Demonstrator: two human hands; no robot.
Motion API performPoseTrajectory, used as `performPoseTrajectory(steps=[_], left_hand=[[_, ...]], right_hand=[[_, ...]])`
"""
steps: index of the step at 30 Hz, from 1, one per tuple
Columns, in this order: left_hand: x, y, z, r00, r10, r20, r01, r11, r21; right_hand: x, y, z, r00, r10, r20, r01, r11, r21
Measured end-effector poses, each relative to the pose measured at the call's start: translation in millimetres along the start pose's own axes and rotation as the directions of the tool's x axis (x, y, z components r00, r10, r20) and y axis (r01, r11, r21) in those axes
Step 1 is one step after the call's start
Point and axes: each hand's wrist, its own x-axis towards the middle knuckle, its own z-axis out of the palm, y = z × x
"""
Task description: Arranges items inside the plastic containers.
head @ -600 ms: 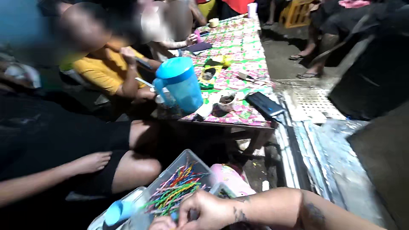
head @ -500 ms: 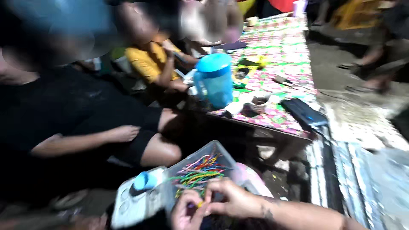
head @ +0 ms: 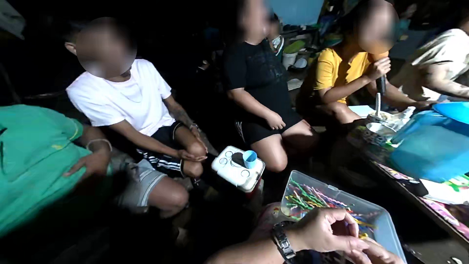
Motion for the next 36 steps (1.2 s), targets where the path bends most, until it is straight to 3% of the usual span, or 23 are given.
performPoseTrajectory(steps=[5, 9, 13, 17, 26, 31, 36], left_hand=[[-16.7, 13.8, -28.5, 0.993, -0.106, 0.047, 0.116, 0.934, -0.339], [-29.6, 21.2, -51.0, 0.994, -0.054, 0.092, 0.083, 0.933, -0.350], [-39.3, 26.6, -61.4, 0.996, -0.087, 0.029, 0.092, 0.927, -0.363], [-39.4, 25.8, -58.3, 0.995, -0.046, -0.083, 0.033, 0.987, -0.156], [-18.0, 16.2, -25.8, 0.994, 0.034, -0.101, -0.033, 0.999, 0.015], [-6.5, 6.0, -11.8, 0.994, 0.043, -0.103, -0.039, 0.999, 0.038], [4.7, -3.1, -4.1, 0.999, 0.024, 0.024, -0.021, 0.993, -0.113]], right_hand=[[19.9, -8.1, 22.1, 0.988, -0.034, 0.148, -0.007, 0.963, 0.270], [35.7, -4.9, 38.2, 0.946, -0.123, 0.302, -0.015, 0.908, 0.418], [45.4, -4.7, 50.0, 0.904, -0.211, 0.372, 0.008, 0.878, 0.478], [47.2, -3.1, 52.4, 0.926, -0.256, 0.279, 0.141, 0.917, 0.372], [32.1, -3.0, 28.1, 0.987, -0.104, 0.119, 0.070, 0.962, 0.264], [13.2, 5.5, 6.9, 0.990, -0.080, 0.119, 0.062, 0.988, 0.142], [7.5, 8.0, -11.0, 0.985, -0.072, 0.156, 0.025, 0.957, 0.289]])
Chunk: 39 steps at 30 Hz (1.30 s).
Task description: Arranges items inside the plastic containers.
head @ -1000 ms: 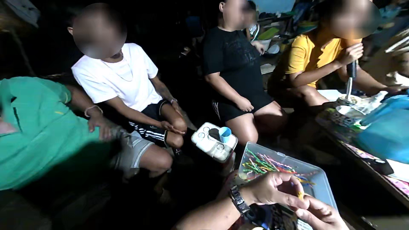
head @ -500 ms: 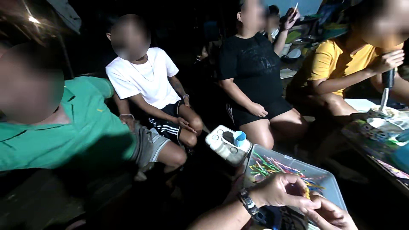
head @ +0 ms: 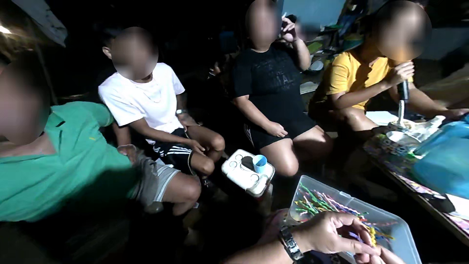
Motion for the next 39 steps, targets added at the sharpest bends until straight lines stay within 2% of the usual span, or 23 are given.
performPoseTrajectory(steps=[4, 8, 10, 14, 18, 22, 24, 27, 32, 36, 39], left_hand=[[-0.6, -4.5, 0.4, 0.995, 0.068, -0.073, -0.063, 0.995, 0.075], [-14.5, -0.6, 0.2, 0.978, 0.061, -0.201, -0.023, 0.983, 0.184], [-16.8, 3.2, -3.7, 0.976, 0.057, -0.210, -0.006, 0.972, 0.233], [-32.6, 18.0, -4.6, 0.965, 0.023, -0.262, 0.033, 0.977, 0.209], [-46.8, 28.6, -8.1, 0.954, 0.069, -0.292, 0.014, 0.962, 0.272], [-56.8, 28.9, -16.7, 0.930, 0.154, -0.335, -0.054, 0.956, 0.289], [-56.3, 29.6, -20.8, 0.932, 0.163, -0.324, -0.061, 0.951, 0.302], [-59.3, 29.0, -21.5, 0.959, 0.129, -0.253, -0.051, 0.955, 0.292], [-52.7, 24.5, -18.7, 0.981, 0.102, -0.165, -0.059, 0.967, 0.248], [-44.5, 16.0, -11.6, 0.985, 0.149, -0.091, -0.131, 0.975, 0.178], [-37.2, 10.9, -11.2, 0.975, 0.196, -0.103, -0.181, 0.974, 0.139]], right_hand=[[0.8, -2.7, 4.8, 0.998, 0.018, -0.058, -0.020, 1.000, -0.023], [10.3, -10.8, 22.6, 0.982, 0.022, -0.185, -0.041, 0.994, -0.099], [16.8, -13.2, 25.4, 0.984, 0.054, -0.170, -0.067, 0.995, -0.071], [27.3, -7.6, 39.5, 0.990, 0.095, -0.104, -0.095, 0.995, 0.006], [30.6, -1.0, 55.3, 0.998, -0.015, -0.057, 0.012, 0.999, -0.046], [31.1, 2.6, 59.1, 0.981, -0.179, 0.079, 0.192, 0.952, -0.238], [32.9, 3.9, 61.4, 0.971, -0.229, 0.071, 0.239, 0.931, -0.276], [27.7, 1.7, 64.0, 0.971, -0.239, 0.018, 0.234, 0.932, -0.277], [20.7, -2.8, 61.4, 0.990, -0.129, -0.056, 0.115, 0.971, -0.212], [15.8, 3.9, 55.8, 0.988, -0.085, -0.130, 0.064, 0.986, -0.152], [13.0, -2.0, 46.4, 0.988, -0.140, -0.072, 0.116, 0.955, -0.274]])
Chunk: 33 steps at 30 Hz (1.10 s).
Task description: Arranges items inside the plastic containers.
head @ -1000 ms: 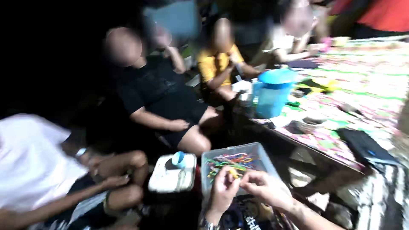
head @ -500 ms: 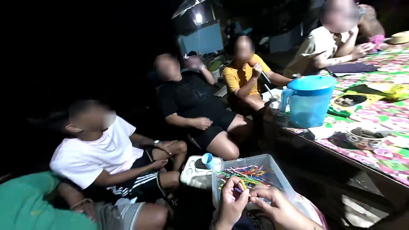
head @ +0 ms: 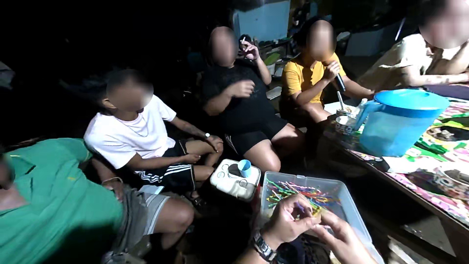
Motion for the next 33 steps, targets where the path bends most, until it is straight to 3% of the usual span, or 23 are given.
performPoseTrajectory(steps=[3, 7, 15, 21, 29, 33], left_hand=[[4.4, -8.5, -3.7, 1.000, 0.010, -0.019, -0.010, 1.000, 0.002], [6.3, -13.2, -6.0, 1.000, -0.011, -0.001, 0.011, 1.000, 0.024], [2.8, -6.9, -14.3, 0.999, -0.038, -0.022, 0.042, 0.977, 0.209], [-2.2, 1.9, -23.7, 0.974, -0.029, -0.223, 0.076, 0.976, 0.205], [-4.0, -5.7, -14.9, 0.995, -0.042, -0.090, 0.064, 0.966, 0.249], [1.0, -13.3, -7.8, 0.996, -0.002, -0.086, 0.019, 0.978, 0.206]], right_hand=[[-0.9, -0.3, -9.0, 0.996, -0.033, 0.078, 0.035, 0.999, -0.029], [3.9, 2.3, -10.0, 0.999, -0.029, 0.021, 0.030, 0.999, -0.032], [19.8, 21.3, 3.3, 0.995, 0.093, 0.024, -0.095, 0.990, 0.106], [28.6, 25.8, 8.5, 0.981, -0.028, 0.190, 0.007, 0.994, 0.114], [20.9, 15.8, 4.4, 0.993, 0.090, 0.078, -0.086, 0.994, -0.064], [13.9, 10.8, -5.7, 0.988, 0.104, 0.117, -0.097, 0.993, -0.062]])
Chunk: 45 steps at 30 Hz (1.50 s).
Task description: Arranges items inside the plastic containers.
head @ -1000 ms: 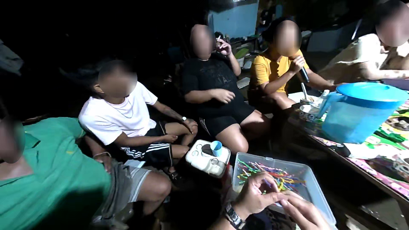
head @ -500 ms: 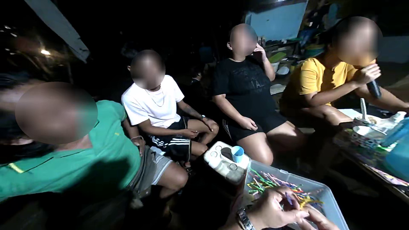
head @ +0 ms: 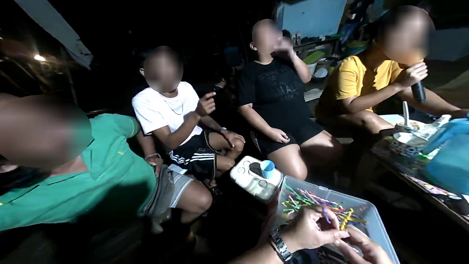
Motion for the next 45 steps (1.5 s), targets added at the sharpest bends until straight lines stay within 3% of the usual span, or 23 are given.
performPoseTrajectory(steps=[6, 12, 19, 29, 34, 40, 45], left_hand=[[3.9, 0.5, 18.0, 1.000, -0.025, -0.007, 0.025, 0.999, -0.044], [5.4, 2.8, 21.7, 0.990, -0.041, 0.137, 0.038, 0.999, 0.021], [3.2, 4.5, 8.4, 0.999, -0.032, 0.006, 0.032, 0.999, -0.024], [-3.0, 8.7, -1.4, 0.997, -0.056, 0.047, 0.054, 0.997, 0.051], [-1.7, 8.6, -5.4, 0.998, -0.040, -0.057, 0.043, 0.997, 0.065], [1.4, 7.4, 0.0, 0.997, -0.040, 0.071, 0.033, 0.995, 0.097], [2.6, 3.9, -1.4, 0.996, 0.006, 0.092, -0.025, 0.976, 0.216]], right_hand=[[-16.4, -0.2, -14.4, 0.997, -0.021, -0.077, 0.018, 0.999, -0.034], [-19.3, 3.2, -15.5, 0.986, 0.092, -0.141, -0.080, 0.993, 0.091], [-8.9, -0.8, -13.9, 1.000, -0.003, -0.005, 0.004, 1.000, 0.018], [2.7, 1.3, -0.1, 0.993, -0.005, -0.120, 0.003, 1.000, -0.016], [4.4, 0.8, -2.1, 0.995, -0.096, 0.007, 0.096, 0.994, -0.048], [-1.0, -2.9, -1.6, 0.988, -0.004, -0.157, 0.000, 1.000, -0.026], [1.6, 1.7, 1.5, 0.995, -0.011, -0.104, -0.004, 0.990, -0.141]])
